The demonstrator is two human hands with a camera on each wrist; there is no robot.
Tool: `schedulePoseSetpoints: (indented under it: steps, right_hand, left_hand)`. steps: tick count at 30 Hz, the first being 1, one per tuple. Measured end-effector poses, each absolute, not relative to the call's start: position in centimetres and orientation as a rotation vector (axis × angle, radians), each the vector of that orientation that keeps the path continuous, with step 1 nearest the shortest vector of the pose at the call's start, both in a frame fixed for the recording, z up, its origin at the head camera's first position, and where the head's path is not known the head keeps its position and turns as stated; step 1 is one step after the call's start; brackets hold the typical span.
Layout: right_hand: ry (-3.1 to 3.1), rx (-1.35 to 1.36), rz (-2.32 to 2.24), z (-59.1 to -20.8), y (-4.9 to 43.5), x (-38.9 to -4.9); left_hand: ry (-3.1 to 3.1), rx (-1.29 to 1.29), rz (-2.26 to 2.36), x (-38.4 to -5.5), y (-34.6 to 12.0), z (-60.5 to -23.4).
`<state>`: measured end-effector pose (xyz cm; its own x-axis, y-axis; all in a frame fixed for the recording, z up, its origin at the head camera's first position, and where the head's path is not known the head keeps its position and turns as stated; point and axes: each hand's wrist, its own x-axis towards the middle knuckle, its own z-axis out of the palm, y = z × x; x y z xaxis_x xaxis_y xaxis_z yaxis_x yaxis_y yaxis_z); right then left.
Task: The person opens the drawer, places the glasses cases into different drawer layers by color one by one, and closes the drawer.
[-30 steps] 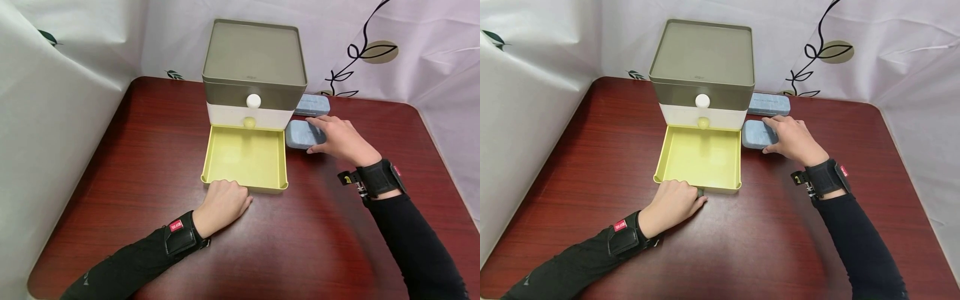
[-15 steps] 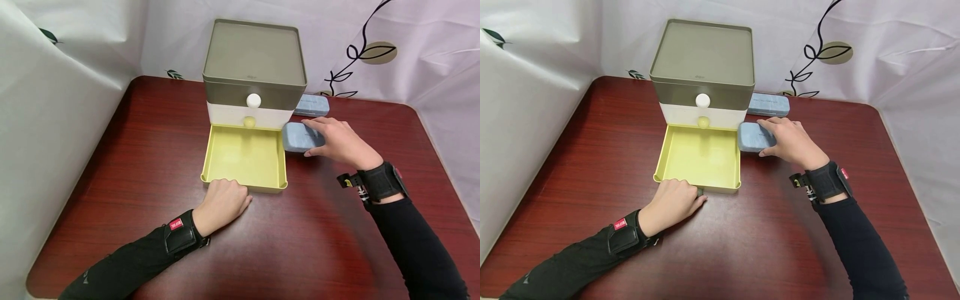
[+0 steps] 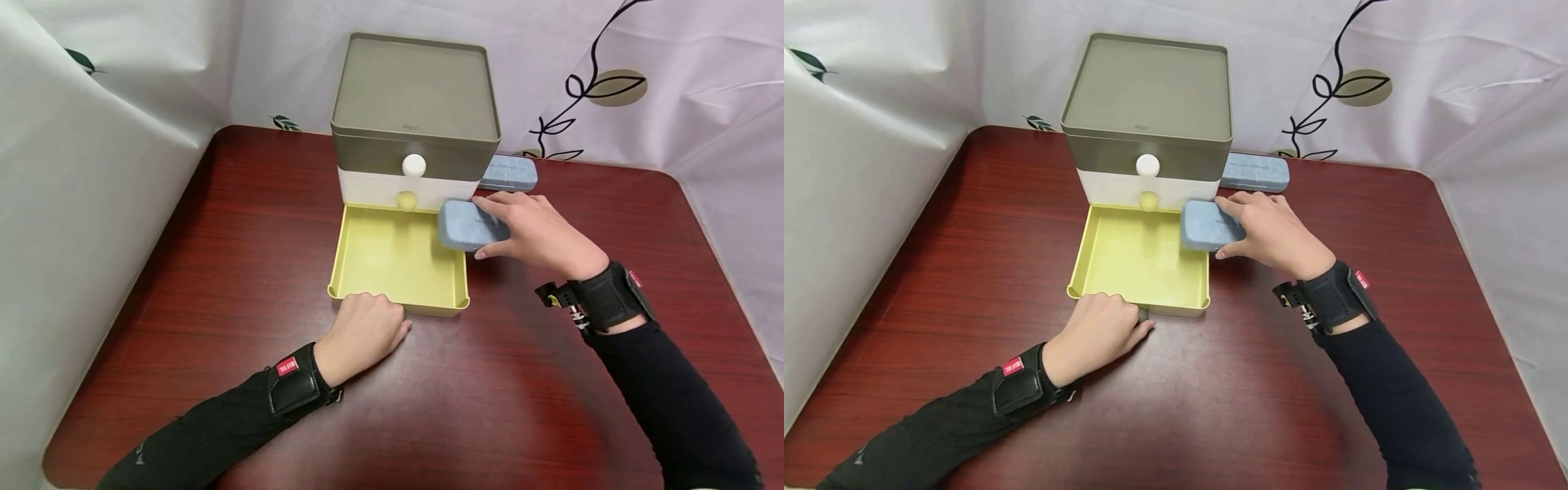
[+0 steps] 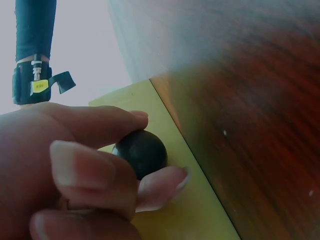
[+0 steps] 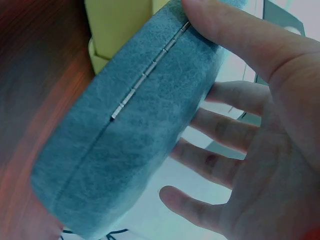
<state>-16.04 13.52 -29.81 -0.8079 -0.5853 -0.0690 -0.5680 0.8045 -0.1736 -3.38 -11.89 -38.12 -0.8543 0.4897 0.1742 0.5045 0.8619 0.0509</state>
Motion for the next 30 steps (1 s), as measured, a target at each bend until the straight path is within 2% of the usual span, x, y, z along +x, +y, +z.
schedulePoseSetpoints:
  steps: [30]
  right_hand:
    - [2.785,-1.076,-0.146,-29.4,7.8,-15.2]
  left_hand:
    - [-2.896,-0.770,-0.122,-3.3,-11.9,-37.9]
